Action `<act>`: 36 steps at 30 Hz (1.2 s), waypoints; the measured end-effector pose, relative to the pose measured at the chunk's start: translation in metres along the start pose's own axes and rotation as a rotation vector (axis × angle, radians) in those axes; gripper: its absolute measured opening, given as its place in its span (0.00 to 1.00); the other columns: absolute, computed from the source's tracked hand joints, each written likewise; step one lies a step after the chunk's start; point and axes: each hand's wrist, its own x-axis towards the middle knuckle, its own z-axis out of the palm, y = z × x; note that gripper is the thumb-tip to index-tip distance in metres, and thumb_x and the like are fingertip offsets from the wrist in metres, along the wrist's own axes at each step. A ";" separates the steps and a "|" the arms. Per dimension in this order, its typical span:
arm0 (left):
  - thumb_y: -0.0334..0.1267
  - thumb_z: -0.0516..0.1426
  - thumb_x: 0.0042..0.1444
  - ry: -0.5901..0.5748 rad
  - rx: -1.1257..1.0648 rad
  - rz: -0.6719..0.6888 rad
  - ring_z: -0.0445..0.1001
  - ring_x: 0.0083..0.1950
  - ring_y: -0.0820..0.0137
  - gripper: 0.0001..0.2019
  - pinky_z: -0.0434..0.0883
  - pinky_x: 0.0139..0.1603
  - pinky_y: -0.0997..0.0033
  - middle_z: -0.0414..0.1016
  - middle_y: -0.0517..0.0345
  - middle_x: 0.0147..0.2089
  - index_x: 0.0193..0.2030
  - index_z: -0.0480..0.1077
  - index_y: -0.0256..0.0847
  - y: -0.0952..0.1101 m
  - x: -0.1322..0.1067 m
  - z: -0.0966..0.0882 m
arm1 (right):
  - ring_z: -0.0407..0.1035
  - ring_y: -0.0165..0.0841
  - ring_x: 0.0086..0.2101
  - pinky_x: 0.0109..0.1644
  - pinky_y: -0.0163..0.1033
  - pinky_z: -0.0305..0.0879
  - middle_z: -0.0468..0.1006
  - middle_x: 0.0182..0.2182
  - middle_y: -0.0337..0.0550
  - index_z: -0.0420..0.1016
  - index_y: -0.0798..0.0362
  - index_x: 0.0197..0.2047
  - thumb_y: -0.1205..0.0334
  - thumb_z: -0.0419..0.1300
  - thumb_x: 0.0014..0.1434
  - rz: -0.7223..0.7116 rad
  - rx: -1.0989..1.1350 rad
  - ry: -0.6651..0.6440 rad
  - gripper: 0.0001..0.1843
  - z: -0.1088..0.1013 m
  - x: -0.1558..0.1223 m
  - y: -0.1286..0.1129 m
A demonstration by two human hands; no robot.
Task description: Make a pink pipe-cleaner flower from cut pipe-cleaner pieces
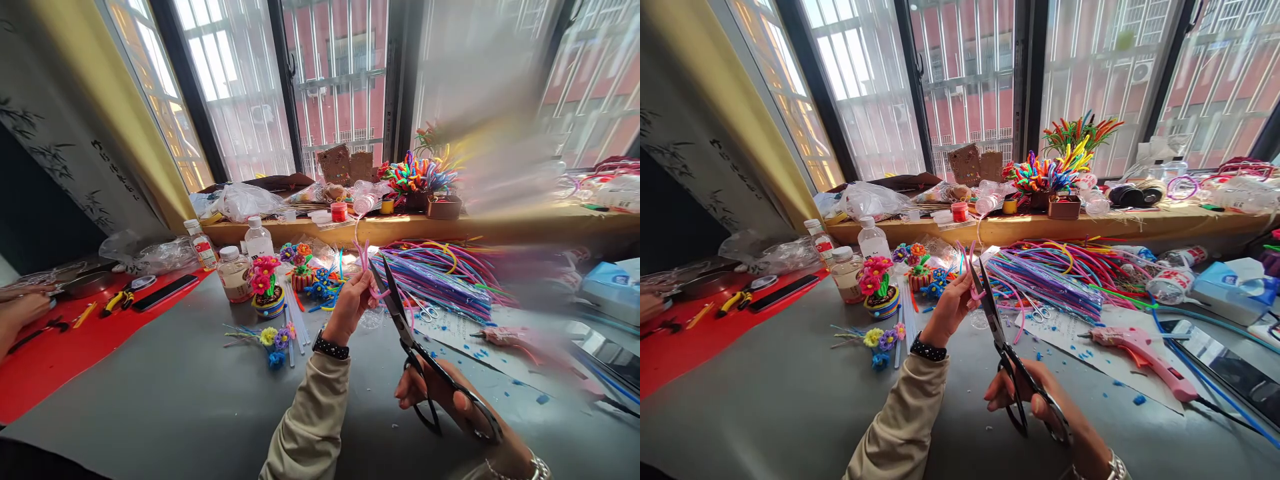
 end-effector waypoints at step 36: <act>0.37 0.56 0.48 0.035 -0.134 -0.002 0.57 0.17 0.83 0.10 0.56 0.18 0.81 0.59 0.64 0.20 0.22 0.62 0.35 -0.002 0.002 0.000 | 0.65 0.40 0.38 0.43 0.48 0.60 0.69 0.35 0.51 0.61 0.54 0.29 0.36 0.56 0.38 0.027 -0.068 -0.094 0.28 -0.011 0.008 0.008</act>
